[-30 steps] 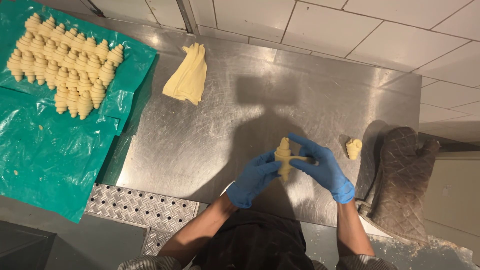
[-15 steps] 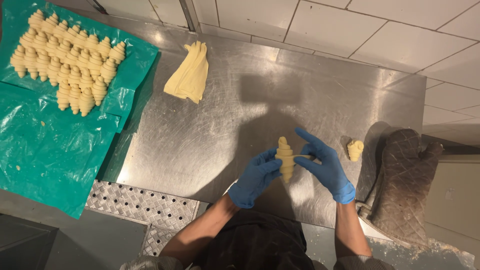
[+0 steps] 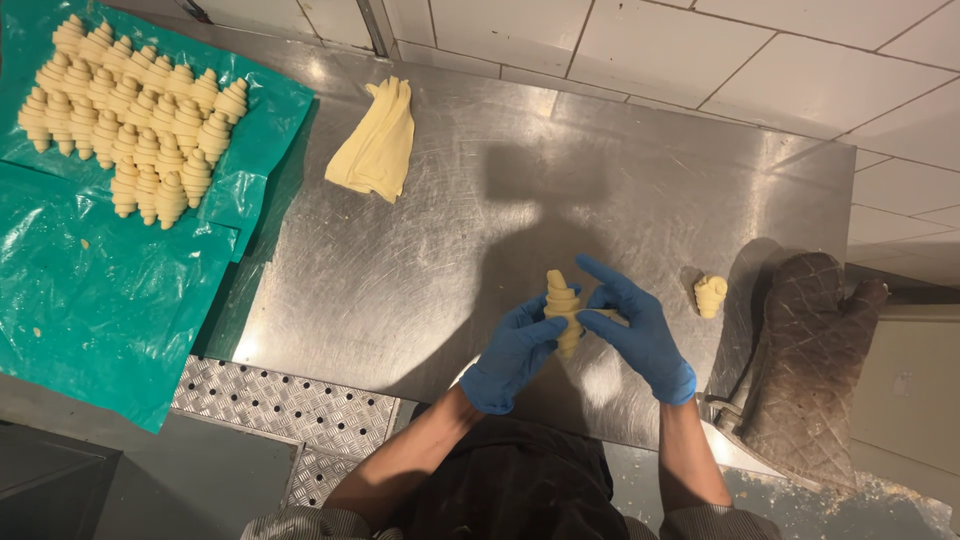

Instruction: The recorder is rolling triangular pieces of pastry dough into croissant shapes and placing them onto a tray.

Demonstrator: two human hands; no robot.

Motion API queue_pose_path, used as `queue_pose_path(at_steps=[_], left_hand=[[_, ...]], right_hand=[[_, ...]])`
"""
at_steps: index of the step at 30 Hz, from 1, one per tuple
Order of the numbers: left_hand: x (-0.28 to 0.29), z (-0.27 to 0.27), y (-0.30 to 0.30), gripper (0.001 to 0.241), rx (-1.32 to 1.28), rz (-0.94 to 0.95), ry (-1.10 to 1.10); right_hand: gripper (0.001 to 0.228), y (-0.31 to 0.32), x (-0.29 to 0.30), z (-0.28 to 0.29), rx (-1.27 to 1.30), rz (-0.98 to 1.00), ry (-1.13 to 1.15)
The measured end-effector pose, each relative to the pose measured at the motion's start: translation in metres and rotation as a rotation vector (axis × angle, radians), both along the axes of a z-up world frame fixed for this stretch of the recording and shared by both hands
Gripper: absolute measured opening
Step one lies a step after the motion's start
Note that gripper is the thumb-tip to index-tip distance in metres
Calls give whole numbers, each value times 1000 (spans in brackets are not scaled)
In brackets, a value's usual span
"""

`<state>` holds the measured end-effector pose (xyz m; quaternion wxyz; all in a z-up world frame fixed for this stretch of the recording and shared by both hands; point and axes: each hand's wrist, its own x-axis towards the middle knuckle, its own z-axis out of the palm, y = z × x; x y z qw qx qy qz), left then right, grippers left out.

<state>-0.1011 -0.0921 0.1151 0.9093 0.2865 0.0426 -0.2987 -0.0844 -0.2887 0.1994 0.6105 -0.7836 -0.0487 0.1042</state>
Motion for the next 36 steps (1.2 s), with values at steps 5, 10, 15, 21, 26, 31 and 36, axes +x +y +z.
queue_pose_path(at_steps=[5, 10, 15, 21, 26, 31, 36], left_hand=[[1, 13, 2, 52, -12, 21, 15], [-2, 8, -4, 50, -9, 34, -1], [0, 10, -4, 51, -59, 71, -11], [4, 24, -8, 55, -9, 55, -14], [12, 18, 2, 55, -77, 57, -25], [21, 9, 56, 58, -21, 10, -46], [26, -71, 157, 51, -6, 122, 40]], right_hand=[[72, -3, 3, -7, 24, -27, 29], [67, 1, 1, -9, 69, -21, -8], [64, -6, 2, -20, 201, -67, 36], [64, -7, 5, -30, 205, -56, 38], [74, 1, 17, -44, 352, 15, 99], [82, 56, 40, -62, 681, 212, 302], [66, 141, 52, -186, 762, 213, 512]])
